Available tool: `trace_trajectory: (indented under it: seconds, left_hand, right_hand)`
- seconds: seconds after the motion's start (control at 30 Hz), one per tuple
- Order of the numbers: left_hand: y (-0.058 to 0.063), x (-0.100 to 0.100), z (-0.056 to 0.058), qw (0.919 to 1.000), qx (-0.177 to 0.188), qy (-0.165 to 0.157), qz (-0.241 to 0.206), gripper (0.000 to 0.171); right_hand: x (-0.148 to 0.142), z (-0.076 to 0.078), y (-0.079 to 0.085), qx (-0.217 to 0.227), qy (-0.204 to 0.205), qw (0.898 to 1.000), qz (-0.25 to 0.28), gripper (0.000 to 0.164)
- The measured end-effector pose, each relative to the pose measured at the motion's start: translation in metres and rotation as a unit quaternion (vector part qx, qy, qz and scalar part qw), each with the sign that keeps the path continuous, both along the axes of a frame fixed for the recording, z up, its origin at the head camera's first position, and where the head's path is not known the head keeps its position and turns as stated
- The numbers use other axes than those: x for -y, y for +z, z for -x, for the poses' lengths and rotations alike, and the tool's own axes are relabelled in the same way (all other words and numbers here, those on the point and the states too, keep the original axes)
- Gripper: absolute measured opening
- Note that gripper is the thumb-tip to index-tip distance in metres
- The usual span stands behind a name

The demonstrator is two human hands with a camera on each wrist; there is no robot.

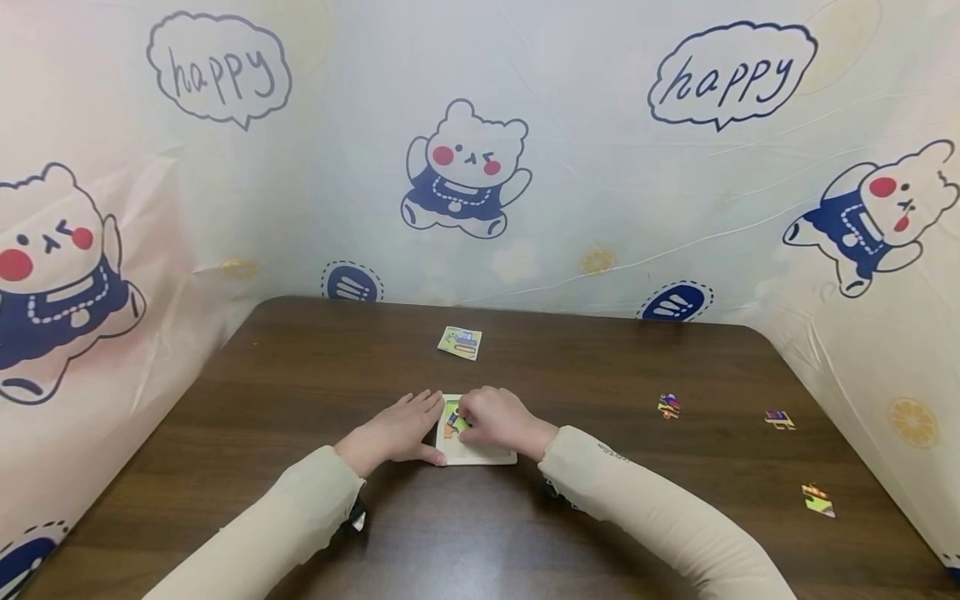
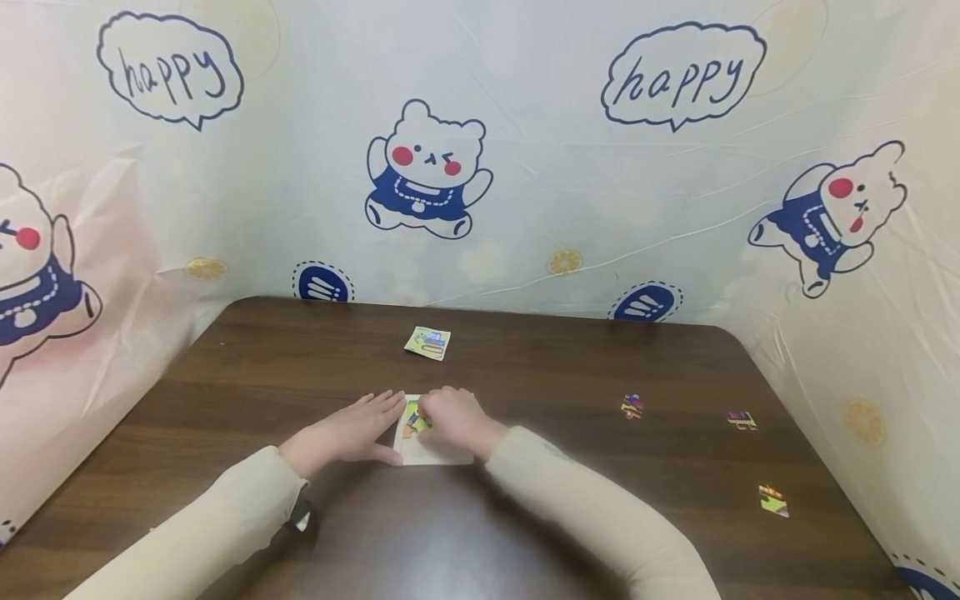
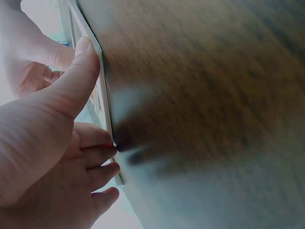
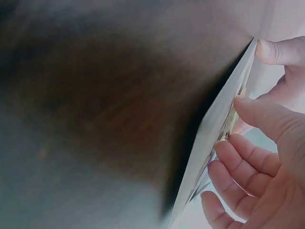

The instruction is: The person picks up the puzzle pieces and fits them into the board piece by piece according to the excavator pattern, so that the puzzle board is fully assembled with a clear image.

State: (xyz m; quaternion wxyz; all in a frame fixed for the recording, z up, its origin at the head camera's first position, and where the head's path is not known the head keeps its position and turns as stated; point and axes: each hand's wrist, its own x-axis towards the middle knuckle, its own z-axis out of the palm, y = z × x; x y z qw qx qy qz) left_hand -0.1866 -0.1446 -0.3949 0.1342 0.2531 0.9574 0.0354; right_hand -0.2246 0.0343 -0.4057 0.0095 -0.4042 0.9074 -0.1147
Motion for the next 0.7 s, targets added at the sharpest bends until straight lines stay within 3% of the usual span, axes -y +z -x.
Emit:
trace_trajectory:
  seconds: [0.3, 0.7]
  left_hand:
    - [-0.0007, 0.0007, 0.0003, 1.0000, 0.000, -0.003, -0.002, 0.089]
    - [-0.0010, 0.0010, 0.0011, 0.9999, -0.005, -0.011, -0.002, 0.088]
  right_hand:
    - [-0.0021, 0.0001, -0.0004, 0.009, 0.032, 0.999, -0.001, 0.020]
    - [0.0007, 0.0000, -0.0023, -0.017, 0.054, 0.998, -0.023, 0.020]
